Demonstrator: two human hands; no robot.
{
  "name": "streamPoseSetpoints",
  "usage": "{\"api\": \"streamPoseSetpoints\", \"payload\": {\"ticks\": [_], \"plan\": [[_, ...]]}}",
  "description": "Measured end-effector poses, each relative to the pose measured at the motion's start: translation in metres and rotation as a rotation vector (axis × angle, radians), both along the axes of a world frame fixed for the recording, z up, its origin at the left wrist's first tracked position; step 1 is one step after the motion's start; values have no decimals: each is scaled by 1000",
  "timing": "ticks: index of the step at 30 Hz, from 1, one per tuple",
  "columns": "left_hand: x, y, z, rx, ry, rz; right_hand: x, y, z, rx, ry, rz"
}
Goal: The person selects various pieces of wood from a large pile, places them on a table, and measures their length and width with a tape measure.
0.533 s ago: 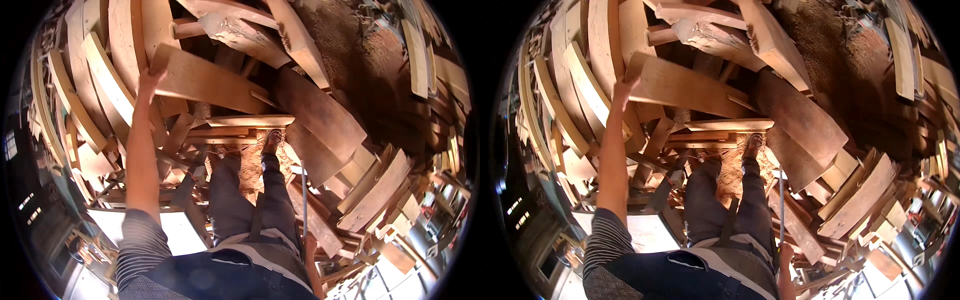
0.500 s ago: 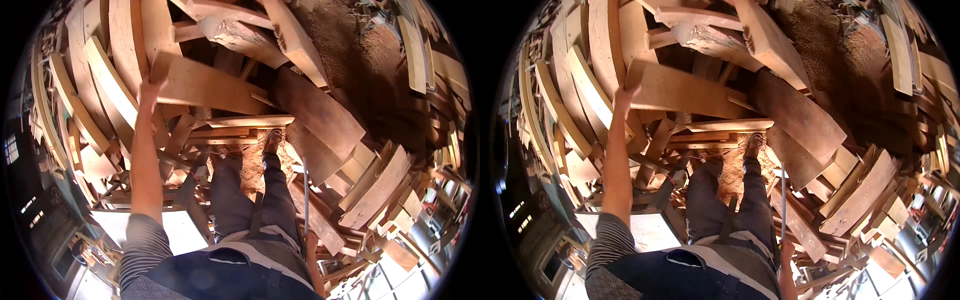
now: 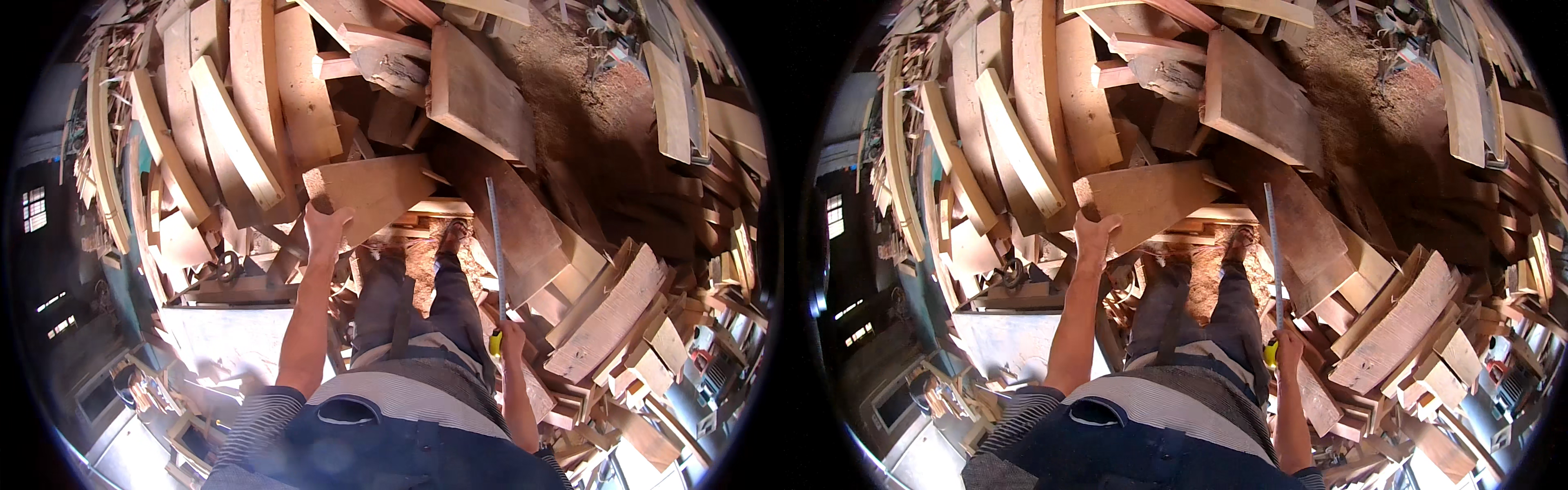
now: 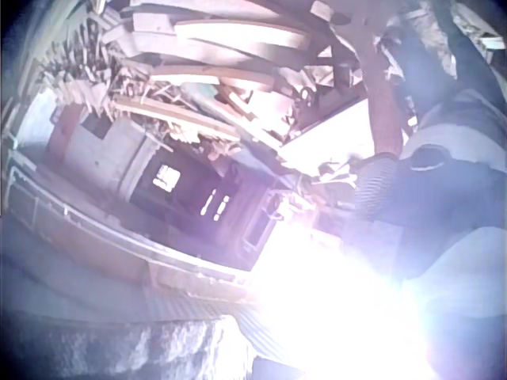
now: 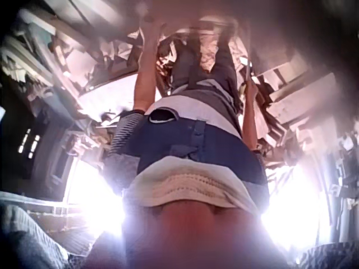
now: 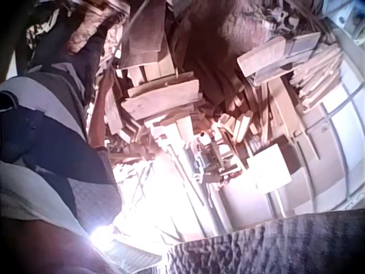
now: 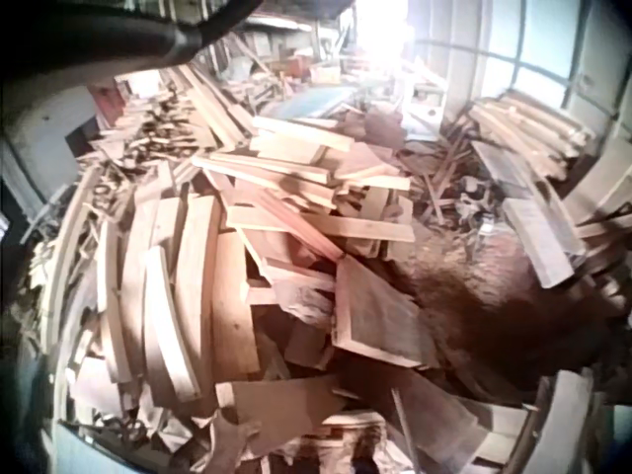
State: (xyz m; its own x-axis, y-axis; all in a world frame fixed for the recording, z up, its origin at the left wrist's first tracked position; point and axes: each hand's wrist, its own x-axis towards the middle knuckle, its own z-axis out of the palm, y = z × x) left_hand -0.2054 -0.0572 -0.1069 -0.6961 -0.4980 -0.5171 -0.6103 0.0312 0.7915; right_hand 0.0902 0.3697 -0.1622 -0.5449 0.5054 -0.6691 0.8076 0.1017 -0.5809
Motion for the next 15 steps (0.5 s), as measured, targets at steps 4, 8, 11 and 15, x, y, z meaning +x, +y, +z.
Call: {"api": "streamPoseSetpoints", "payload": {"ticks": [4, 8, 11, 15], "plan": [[34, 19, -11, -175, 35, -56, -54, 5, 30, -143, -50, 43], [63, 59, 65, -328, 86, -235, -69, 34, 17, -345, 32, 10], [103, 68, 123, -634, 214, -452, -101, 45, 22, -512, -1, 49], [168, 85, 151, -547, 123, -600, -158, 39, 58, -706, -81, 137]]}}
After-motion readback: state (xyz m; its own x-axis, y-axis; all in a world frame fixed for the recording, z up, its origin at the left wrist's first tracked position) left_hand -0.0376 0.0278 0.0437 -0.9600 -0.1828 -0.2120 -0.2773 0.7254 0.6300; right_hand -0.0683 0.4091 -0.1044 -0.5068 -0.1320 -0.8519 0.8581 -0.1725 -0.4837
